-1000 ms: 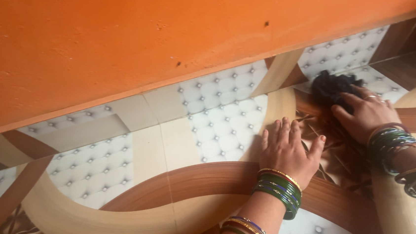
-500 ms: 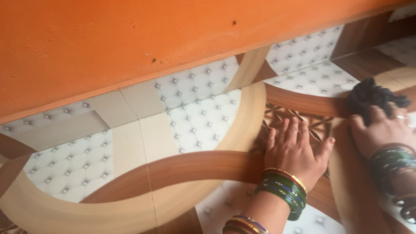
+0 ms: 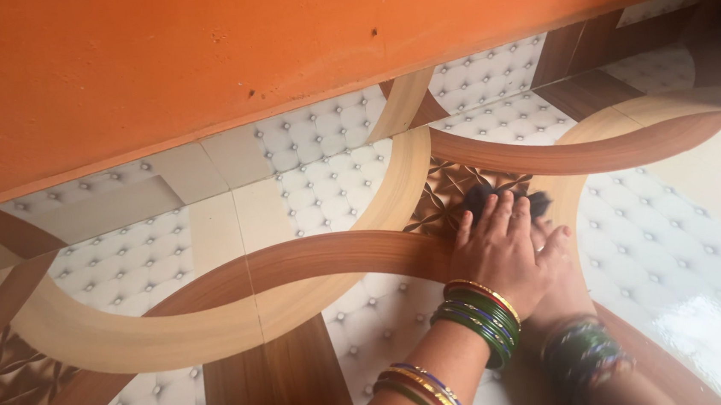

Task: The person wipes the tiled floor with a dark cloth, moving across different sections and periodically shifting plastic chairs to reach the floor underneath.

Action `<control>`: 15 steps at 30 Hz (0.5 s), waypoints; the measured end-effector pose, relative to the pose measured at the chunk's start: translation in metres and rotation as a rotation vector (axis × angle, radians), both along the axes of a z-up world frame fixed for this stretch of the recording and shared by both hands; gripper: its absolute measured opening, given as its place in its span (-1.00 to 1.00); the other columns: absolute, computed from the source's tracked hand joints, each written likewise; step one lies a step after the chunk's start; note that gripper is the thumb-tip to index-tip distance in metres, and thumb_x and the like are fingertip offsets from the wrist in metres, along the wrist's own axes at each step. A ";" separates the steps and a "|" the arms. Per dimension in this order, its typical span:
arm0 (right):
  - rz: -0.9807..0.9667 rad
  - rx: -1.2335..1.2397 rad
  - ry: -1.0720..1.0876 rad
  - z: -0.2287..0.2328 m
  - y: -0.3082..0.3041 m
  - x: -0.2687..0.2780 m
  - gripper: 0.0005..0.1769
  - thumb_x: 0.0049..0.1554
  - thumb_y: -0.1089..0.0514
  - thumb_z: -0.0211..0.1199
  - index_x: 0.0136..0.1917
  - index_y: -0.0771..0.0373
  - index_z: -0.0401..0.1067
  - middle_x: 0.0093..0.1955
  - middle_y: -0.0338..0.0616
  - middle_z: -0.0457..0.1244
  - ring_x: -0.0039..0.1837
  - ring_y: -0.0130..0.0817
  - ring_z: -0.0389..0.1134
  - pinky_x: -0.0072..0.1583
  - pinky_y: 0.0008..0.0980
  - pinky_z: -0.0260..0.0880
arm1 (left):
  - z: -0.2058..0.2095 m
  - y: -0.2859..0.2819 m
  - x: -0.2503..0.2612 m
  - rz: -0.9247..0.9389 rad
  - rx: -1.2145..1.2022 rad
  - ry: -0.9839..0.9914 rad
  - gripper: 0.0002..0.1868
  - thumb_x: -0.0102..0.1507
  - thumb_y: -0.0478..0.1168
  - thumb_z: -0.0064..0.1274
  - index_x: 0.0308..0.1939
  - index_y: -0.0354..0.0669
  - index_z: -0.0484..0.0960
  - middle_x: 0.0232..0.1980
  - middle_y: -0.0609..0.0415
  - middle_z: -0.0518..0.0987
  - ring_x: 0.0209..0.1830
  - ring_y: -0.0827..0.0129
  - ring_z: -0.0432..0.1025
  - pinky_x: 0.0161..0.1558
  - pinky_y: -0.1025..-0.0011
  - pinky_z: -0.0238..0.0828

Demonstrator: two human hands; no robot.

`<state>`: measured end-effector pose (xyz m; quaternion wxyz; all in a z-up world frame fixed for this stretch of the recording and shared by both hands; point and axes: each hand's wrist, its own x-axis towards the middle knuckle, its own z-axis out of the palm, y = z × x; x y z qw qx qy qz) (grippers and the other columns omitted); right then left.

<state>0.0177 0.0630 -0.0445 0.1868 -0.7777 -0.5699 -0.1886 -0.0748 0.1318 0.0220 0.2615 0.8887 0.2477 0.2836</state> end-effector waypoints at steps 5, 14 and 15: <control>0.028 -0.134 0.322 0.016 -0.030 -0.039 -0.17 0.04 -0.11 0.13 0.54 0.12 0.14 0.61 0.02 -0.03 0.60 0.01 -0.10 0.53 0.10 -0.18 | 0.011 -0.010 -0.024 0.006 0.006 0.007 -0.20 0.36 0.29 -0.30 0.45 -0.25 0.31 0.60 -0.21 0.18 0.62 0.09 0.02 0.54 0.01 -0.31; -0.372 -0.325 0.101 0.037 -0.080 0.043 -0.39 0.07 -0.29 0.13 0.40 -0.38 0.33 0.66 -0.38 -0.02 0.59 -0.29 0.04 0.53 0.28 -0.10 | -0.007 -0.046 -0.008 -0.053 0.121 0.037 -0.18 0.39 0.28 -0.27 0.46 -0.34 0.30 0.56 -0.29 0.22 0.61 0.00 0.03 0.53 0.00 -0.24; -0.388 -0.275 0.104 0.036 -0.094 0.058 -0.39 0.08 -0.31 0.11 0.40 -0.36 0.34 0.66 -0.34 -0.01 0.60 -0.24 0.03 0.50 0.30 -0.08 | -0.007 -0.052 -0.003 -0.060 0.104 0.047 -0.19 0.39 0.28 -0.26 0.45 -0.33 0.32 0.55 -0.29 0.24 0.62 0.01 0.04 0.54 0.00 -0.22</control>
